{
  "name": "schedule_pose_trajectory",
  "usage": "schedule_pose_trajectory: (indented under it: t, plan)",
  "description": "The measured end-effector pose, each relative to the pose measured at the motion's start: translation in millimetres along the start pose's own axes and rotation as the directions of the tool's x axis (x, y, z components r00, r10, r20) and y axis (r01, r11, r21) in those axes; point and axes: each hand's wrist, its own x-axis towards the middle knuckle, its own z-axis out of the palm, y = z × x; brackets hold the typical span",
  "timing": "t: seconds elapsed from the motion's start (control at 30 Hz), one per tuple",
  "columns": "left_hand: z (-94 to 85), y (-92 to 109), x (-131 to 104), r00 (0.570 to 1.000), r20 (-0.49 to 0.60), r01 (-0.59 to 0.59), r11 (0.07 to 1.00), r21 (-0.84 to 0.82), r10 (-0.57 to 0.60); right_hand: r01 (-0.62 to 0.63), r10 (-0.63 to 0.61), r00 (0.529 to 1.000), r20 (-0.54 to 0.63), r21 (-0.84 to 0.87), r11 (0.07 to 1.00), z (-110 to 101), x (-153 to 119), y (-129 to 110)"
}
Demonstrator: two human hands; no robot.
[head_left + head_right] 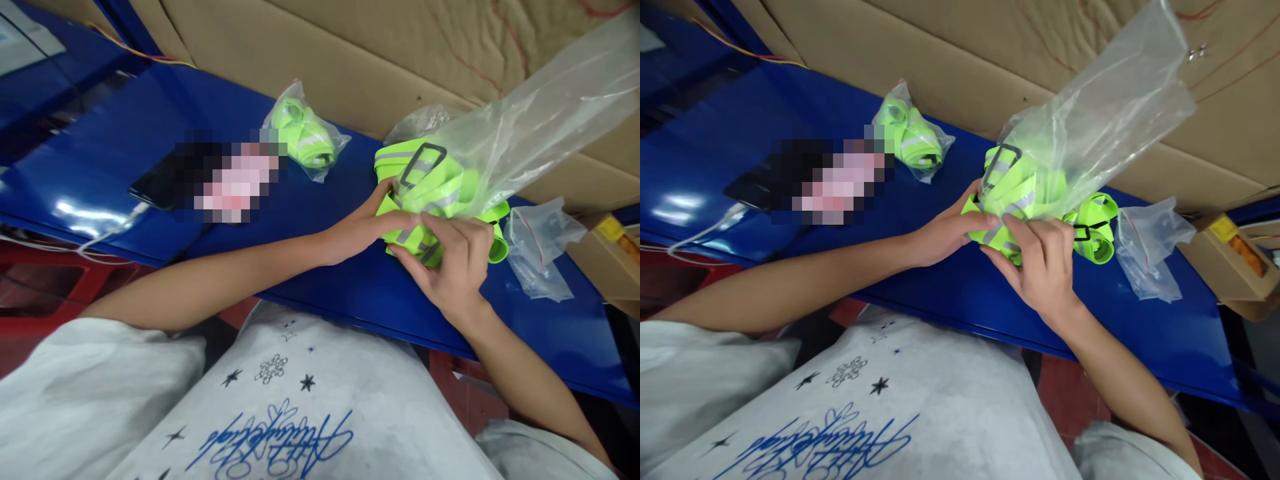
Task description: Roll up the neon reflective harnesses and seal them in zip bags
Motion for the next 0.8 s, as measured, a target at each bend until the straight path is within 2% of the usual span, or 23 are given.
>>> schedule_pose_trajectory:
  t: [0.07, 0.13, 0.3, 0.37, 0.43, 0.57, 0.67, 0.8]
  plan:
    - [0.9, 2.3, -1.8, 0.998, 0.054, 0.048, 0.996, -0.077, -0.044, 0.004, -0.004, 1.0, 0.0, 0.005, 1.0, 0.1, 0.3, 3.9]
    - [0.4, 2.8, -3.6, 0.997, 0.081, 0.024, 0.998, -0.061, -0.019, 0.021, -0.021, 0.999, -0.039, 0.016, 1.0, 1.0, -0.4, 8.1]
    - [-8.5, -3.4, -0.6, 0.983, 0.057, -0.182, 0.969, 0.167, 0.175, -0.04, 0.043, 0.999, -0.026, 0.108, 0.993, 3.0, -5.4, 13.6]
    - [-13.3, -5.6, 2.2, 0.953, 0.062, -0.303, 0.908, 0.288, 0.298, -0.108, 0.109, 0.994, 0.001, 0.124, 0.986, 3.0, -6.8, 12.1]
    - [-16.0, -5.3, 3.0, 0.925, 0.059, -0.366, 0.841, 0.399, 0.374, -0.159, 0.158, 0.987, 0.022, 0.115, 0.981, 2.9, -7.1, 9.7]
    - [-13.8, 0.7, -2.4, 0.931, -0.029, -0.298, 0.802, 0.517, 0.364, -0.114, 0.114, 0.993, 0.001, 0.076, 0.991, 4.2, -7.0, 7.2]
    - [-10.8, 0.9, -5.8, 0.936, -0.087, -0.247, 0.814, 0.525, 0.34, -0.096, 0.096, 0.995, 0.0, 0.026, 0.995, 5.6, -8.5, 7.8]
    - [-9.1, -7.2, -5.6, 0.926, -0.135, -0.238, 0.822, 0.518, 0.353, -0.076, 0.077, 0.995, 0.063, -0.027, 0.997, 6.0, -10.7, 8.5]
